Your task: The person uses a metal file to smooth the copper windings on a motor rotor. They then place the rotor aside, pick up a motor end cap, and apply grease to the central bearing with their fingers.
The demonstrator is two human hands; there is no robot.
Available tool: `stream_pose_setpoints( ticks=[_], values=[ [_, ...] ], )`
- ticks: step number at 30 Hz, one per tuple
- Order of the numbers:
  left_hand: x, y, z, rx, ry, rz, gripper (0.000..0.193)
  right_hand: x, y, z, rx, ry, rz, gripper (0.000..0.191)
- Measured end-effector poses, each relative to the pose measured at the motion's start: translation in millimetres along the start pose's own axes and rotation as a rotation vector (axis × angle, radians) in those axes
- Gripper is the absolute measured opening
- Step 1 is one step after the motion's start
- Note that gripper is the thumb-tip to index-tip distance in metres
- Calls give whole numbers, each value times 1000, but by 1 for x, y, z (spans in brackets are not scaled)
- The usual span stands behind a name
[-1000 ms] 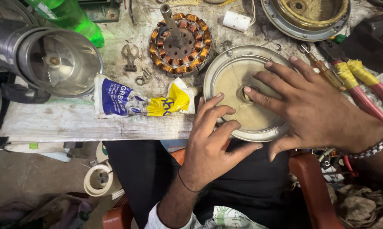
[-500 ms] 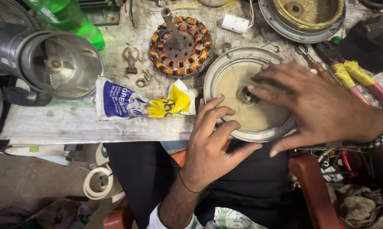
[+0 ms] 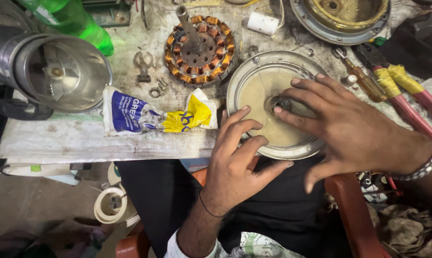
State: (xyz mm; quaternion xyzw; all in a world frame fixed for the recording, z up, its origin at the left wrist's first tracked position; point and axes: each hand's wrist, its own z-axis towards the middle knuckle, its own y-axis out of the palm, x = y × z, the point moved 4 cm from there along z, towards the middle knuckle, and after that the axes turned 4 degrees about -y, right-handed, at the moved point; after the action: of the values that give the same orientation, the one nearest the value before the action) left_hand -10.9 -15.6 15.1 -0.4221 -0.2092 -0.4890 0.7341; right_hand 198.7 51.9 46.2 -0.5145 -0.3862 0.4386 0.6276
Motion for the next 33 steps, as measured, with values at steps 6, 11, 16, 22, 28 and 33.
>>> stream_pose_setpoints(
  ticks=[6, 11, 16, 22, 28, 33],
  values=[
    [2, -1, 1, 9, 2, -9, 45, 25, -10, 1, -92, 202, 186, 127],
    [1, -1, 1, 10, 12, 3, 46, 14, 14, 10, -199, 170, 19, 136],
    [0, 0, 0, 15, 3, -10, 46, 14, -2, -5, -11, 39, 110, 119],
    [0, 0, -1, 16, 0, 3, 45, 26, -2, -15, -14, 219, 187, 120],
    [0, 2, 0, 6, -2, 3, 45, 11, 7, -9, -101, 228, -20, 128],
    [1, 1, 0, 7, 9, 13, 45, 1, 9, -3, -129, 215, -94, 133]
  ],
)
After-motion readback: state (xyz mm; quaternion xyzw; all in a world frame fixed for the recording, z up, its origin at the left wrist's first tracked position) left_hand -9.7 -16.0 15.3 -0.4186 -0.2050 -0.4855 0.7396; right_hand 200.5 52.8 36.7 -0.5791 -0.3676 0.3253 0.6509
